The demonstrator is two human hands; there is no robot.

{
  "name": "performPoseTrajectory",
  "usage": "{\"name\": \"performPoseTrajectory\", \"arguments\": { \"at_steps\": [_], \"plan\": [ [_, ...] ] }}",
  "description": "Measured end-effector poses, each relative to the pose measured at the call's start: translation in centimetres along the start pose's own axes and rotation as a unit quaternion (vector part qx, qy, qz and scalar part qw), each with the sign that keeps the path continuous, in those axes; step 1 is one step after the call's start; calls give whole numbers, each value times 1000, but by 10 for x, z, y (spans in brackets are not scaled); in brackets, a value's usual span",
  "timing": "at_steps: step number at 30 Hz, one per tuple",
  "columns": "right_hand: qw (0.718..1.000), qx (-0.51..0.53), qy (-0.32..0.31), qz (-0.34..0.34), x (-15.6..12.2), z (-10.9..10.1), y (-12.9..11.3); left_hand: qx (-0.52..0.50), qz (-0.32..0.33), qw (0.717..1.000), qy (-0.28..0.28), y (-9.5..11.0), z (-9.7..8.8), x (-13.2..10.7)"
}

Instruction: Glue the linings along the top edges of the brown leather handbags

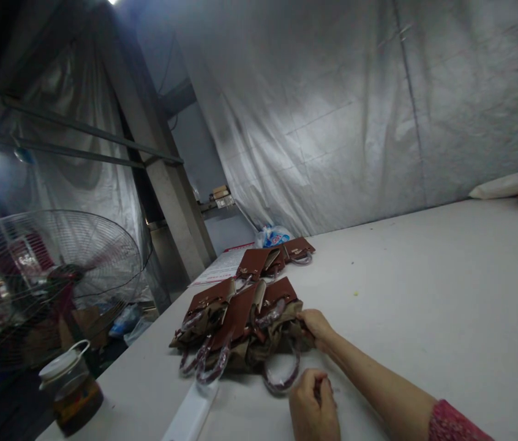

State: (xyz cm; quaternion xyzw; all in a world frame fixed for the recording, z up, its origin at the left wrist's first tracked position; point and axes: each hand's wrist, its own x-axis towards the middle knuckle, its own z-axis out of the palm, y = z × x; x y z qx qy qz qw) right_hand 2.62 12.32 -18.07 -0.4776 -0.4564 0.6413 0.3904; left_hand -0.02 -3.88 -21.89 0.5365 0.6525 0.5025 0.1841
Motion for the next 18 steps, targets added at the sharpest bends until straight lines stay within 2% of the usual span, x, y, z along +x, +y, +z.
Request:
{"name": "performPoseTrajectory", "arguments": {
  "at_steps": [2,5,9,12,14,16,18],
  "plan": [
    [998,-31,6,-54,-5,-12,-14,7,23,999,39,-3,-3,1],
    [987,-84,23,-133,-18,-43,-47,-5,85,994,73,-1,-6,-2],
    [961,-141,40,-234,-64,-93,-96,-46,173,973,143,4,-5,-9],
    [938,-186,30,-289,-122,-128,-121,-87,142,964,209,3,-8,-8],
    [920,-225,29,-320,-166,-145,-125,-108,91,963,230,0,-14,-6],
    [868,-339,40,-362,-207,-158,-118,-127,46,964,229,1,-20,-6],
    [836,-402,52,-370,-238,-166,-106,-155,18,968,199,10,-24,-11]
  ]
}}
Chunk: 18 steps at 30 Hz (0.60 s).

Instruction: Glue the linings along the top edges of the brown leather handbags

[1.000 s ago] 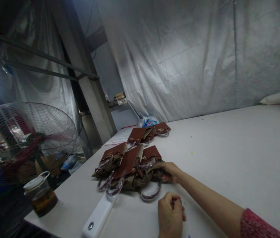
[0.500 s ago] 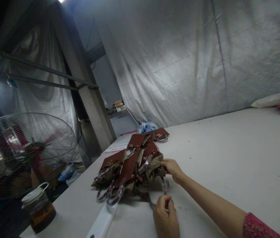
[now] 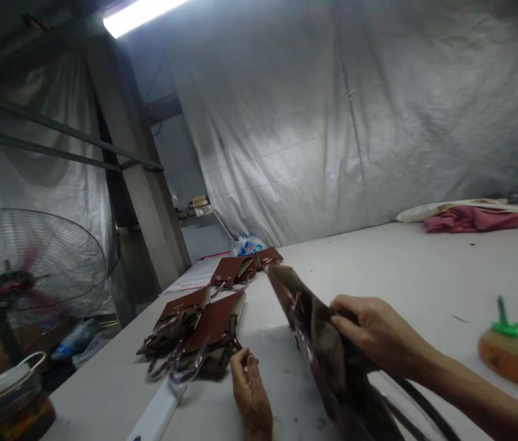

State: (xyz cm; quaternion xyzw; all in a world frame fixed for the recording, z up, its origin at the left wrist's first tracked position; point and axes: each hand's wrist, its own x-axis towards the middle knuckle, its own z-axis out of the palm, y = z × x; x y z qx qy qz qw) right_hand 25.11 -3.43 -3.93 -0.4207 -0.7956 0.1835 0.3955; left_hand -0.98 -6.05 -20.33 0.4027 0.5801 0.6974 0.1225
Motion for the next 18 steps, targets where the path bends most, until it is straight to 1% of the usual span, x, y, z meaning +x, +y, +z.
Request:
{"name": "performPoseTrajectory", "arguments": {
  "at_steps": [2,4,6,8,10,12,13,14,15,16,18],
  "plan": [
    [1000,-6,-11,2,-23,-2,-3,-38,-14,996,-75,21,2,-12],
    [1000,9,-20,-4,-35,-1,-2,-82,4,980,-180,50,7,-29],
    [1000,9,-7,-16,-40,1,0,-128,8,969,-209,80,14,-47],
    [1000,9,19,-23,-42,3,2,-139,5,969,-205,104,22,-61],
    [999,19,34,-23,-42,5,4,-87,-22,980,-176,119,29,-69],
    [998,31,36,-31,-43,6,6,-21,-52,989,-138,125,35,-73],
    [998,36,44,-39,-44,6,8,0,-60,990,-124,125,38,-73],
    [996,39,65,-49,-46,7,9,14,-61,991,-114,126,39,-72],
    [992,43,102,-60,-49,9,11,23,-58,992,-107,126,41,-70],
    [985,48,152,-68,-53,11,14,31,-53,993,-97,125,41,-68],
    [960,51,264,-81,-67,19,20,40,-38,995,-85,125,40,-59]
  ]
}}
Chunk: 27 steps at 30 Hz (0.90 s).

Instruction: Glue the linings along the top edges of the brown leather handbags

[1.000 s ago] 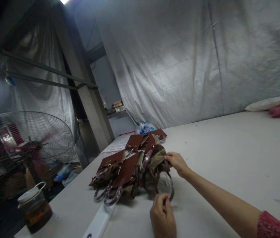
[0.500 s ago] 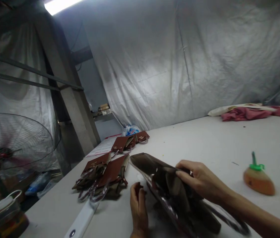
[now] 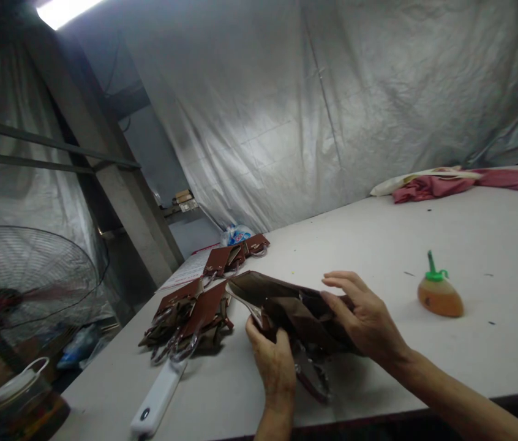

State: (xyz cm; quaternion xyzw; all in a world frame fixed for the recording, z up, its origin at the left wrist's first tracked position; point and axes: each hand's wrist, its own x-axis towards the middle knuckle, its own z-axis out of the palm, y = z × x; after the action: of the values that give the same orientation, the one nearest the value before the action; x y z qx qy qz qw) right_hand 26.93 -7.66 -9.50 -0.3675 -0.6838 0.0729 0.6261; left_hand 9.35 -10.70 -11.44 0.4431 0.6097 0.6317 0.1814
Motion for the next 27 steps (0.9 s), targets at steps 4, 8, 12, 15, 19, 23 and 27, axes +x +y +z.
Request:
{"name": "performPoseTrajectory", "arguments": {
  "at_steps": [4,8,12,15,19,23,27],
  "plan": [
    [989,-78,52,-113,-50,3,8,33,44,998,-29,6,-8,20],
    [978,-126,14,-163,-90,8,12,92,87,990,-56,24,-13,29],
    [990,-81,30,-110,-110,6,13,98,82,988,-87,49,-26,19],
    [995,-48,-12,-90,-121,6,14,87,47,988,-122,63,-43,6],
    [987,-67,-101,-102,-115,24,11,46,-7,983,-179,68,-58,-7],
    [969,-139,-204,15,-69,55,8,75,26,984,-160,65,-63,-17],
    [948,-202,-214,118,-8,77,12,77,39,986,-141,61,-69,-22]
  ]
}}
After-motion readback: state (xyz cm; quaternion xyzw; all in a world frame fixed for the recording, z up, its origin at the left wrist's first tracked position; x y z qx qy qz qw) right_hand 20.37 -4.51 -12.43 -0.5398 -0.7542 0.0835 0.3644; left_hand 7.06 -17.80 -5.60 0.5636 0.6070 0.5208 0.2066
